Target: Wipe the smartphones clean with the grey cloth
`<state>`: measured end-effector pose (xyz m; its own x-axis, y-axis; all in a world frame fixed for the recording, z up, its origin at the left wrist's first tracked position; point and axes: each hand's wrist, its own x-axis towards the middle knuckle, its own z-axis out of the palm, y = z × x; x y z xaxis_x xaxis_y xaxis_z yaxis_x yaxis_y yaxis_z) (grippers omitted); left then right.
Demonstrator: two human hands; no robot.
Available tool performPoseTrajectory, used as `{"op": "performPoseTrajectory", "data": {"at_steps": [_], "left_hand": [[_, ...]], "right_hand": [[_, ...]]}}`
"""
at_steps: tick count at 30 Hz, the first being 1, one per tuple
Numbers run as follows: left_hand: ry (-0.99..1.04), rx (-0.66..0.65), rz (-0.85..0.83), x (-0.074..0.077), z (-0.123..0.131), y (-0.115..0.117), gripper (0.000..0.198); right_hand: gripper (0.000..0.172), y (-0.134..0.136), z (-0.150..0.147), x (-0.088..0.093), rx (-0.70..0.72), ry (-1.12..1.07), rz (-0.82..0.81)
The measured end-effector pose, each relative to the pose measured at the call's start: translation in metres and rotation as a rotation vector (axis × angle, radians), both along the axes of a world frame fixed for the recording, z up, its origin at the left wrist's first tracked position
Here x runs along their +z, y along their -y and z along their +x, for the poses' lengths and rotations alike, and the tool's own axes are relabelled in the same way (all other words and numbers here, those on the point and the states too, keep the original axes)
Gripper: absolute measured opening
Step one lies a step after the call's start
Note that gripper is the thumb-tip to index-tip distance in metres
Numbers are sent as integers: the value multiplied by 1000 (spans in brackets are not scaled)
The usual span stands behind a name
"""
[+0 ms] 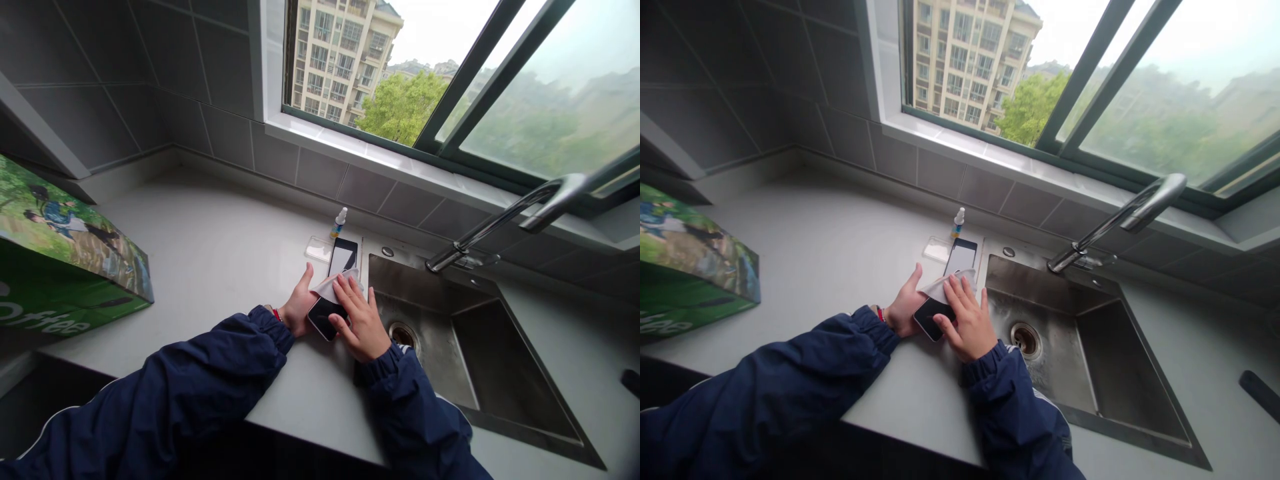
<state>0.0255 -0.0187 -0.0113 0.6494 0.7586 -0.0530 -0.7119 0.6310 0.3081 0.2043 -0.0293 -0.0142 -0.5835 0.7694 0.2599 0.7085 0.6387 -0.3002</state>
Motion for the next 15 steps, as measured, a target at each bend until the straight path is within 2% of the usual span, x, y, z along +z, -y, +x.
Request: {"op": "performPoseTrajectory", "data": {"at_steps": [3, 6, 11, 15], "left_hand": [[-29, 33, -45, -4, -2, -3, 89], [-82, 11, -95, -4, -6, -6, 94], [-108, 10, -94, -2, -8, -8, 96], [-77, 33, -60, -3, -7, -5, 95]], "right_hand": [[62, 11, -6, 6, 147, 30, 5], [62, 23, -14, 14, 286, 62, 1], [60, 31, -17, 20, 315, 71, -1], [46, 29, -15, 19, 315, -7, 30]]}}
